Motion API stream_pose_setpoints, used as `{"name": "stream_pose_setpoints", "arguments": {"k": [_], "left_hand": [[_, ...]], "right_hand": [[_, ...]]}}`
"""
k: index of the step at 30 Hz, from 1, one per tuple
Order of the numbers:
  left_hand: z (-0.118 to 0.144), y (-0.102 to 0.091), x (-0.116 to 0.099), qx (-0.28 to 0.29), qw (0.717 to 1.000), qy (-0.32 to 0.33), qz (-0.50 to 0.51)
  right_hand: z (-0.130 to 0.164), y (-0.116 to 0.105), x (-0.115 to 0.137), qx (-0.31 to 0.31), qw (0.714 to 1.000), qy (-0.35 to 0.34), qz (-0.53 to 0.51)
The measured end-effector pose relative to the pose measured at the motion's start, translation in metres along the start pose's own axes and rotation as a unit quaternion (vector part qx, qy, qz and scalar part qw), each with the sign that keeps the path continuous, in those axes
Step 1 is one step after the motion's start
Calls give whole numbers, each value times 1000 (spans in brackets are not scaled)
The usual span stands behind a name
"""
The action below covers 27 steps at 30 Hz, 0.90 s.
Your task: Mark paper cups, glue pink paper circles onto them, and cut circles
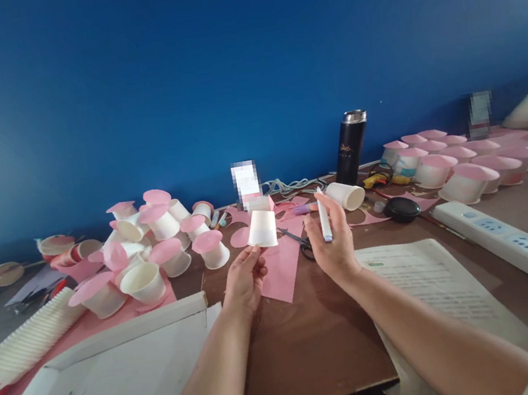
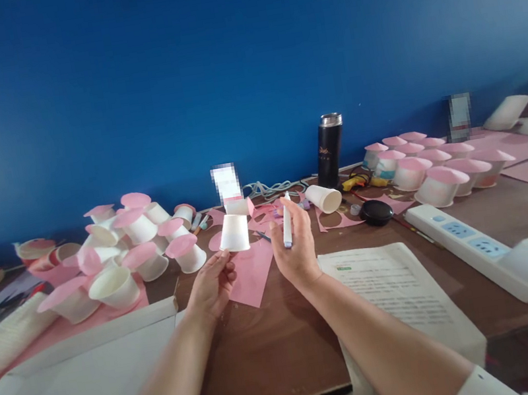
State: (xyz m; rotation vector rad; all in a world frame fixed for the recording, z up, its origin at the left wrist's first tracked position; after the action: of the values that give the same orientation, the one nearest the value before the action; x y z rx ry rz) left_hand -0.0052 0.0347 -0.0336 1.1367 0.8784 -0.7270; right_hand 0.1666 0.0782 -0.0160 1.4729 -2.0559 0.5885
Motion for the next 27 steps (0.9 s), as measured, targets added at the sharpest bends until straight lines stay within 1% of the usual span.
{"name": "stream_pose_setpoints", "arguments": {"k": [2, 5, 10, 13, 16, 20, 24, 27], "left_hand": [[1, 1, 1, 15, 1000, -12, -20], [3, 2, 1, 33, 998, -21, -42], [5, 5, -1, 62, 997, -19, -40], [7, 6, -1, 77, 995, -29, -54], [8, 6, 1, 105, 990, -45, -78], [8, 5, 6, 156, 977, -62, -135], [10, 6, 10, 181, 959, -57, -211], [13, 9, 12, 201, 937, -64, -277]], "right_hand": [[0, 0, -1, -9, 1000, -1, -2], [1, 1, -1, 1, 1000, 5, -5], [3, 3, 0, 16, 999, 31, 0], [3, 3, -3, 8, 998, 59, 5], [2, 3, -7, -3, 995, 98, -19], [1, 5, -4, 4, 992, 112, -51], [2, 7, 1, 13, 993, 102, -62], [4, 8, -2, 20, 992, 97, -72]]}}
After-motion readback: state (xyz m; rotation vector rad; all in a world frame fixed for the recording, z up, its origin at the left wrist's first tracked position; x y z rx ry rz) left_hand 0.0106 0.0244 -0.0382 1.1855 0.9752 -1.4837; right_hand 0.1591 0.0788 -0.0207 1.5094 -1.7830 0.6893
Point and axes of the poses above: each hand's wrist, its own z-axis away from the middle knuckle, its own y-axis out of the palm, x = y × z, the point moved 1 cm from there along -z, towards the middle knuckle, and after that the axes turned 8 degrees about -z, right-handed, at the moved point
